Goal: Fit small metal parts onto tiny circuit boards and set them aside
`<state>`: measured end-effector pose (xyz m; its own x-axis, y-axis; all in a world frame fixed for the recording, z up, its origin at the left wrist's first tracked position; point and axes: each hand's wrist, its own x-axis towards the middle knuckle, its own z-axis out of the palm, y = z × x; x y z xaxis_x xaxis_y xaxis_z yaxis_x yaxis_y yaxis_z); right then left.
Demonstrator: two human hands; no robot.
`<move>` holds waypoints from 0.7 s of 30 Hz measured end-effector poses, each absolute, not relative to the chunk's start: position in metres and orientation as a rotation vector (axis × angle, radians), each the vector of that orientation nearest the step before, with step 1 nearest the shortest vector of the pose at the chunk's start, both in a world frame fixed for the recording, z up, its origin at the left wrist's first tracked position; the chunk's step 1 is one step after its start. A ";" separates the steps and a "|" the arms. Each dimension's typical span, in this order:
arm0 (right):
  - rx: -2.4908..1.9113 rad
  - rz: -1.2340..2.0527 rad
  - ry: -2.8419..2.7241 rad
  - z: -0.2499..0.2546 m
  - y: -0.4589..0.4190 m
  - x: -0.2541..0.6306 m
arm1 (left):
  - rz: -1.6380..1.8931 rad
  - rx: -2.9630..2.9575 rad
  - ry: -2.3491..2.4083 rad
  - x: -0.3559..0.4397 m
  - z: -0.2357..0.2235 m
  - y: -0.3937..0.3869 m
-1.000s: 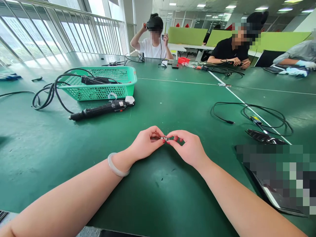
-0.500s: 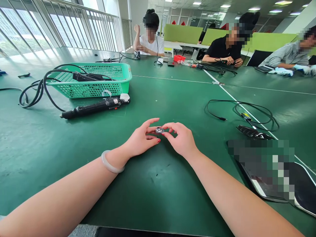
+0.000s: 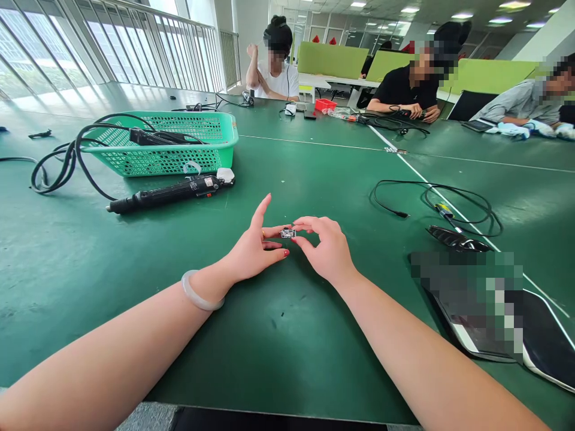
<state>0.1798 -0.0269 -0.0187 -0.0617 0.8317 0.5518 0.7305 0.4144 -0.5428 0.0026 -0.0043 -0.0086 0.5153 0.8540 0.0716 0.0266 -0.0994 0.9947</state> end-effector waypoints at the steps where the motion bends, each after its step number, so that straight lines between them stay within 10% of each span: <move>1: -1.345 0.145 -1.818 -0.019 -0.027 0.180 | 0.830 1.523 0.799 0.002 -0.009 -0.004; 21: -1.315 0.063 -1.859 -0.020 -0.026 0.181 | 0.847 1.512 0.760 0.002 -0.011 -0.004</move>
<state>0.1814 -0.0256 -0.0198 -0.0997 0.7985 0.5937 0.7561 0.4487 -0.4764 0.0017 -0.0042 -0.0106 0.5240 0.8470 0.0894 -0.0021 -0.1036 0.9946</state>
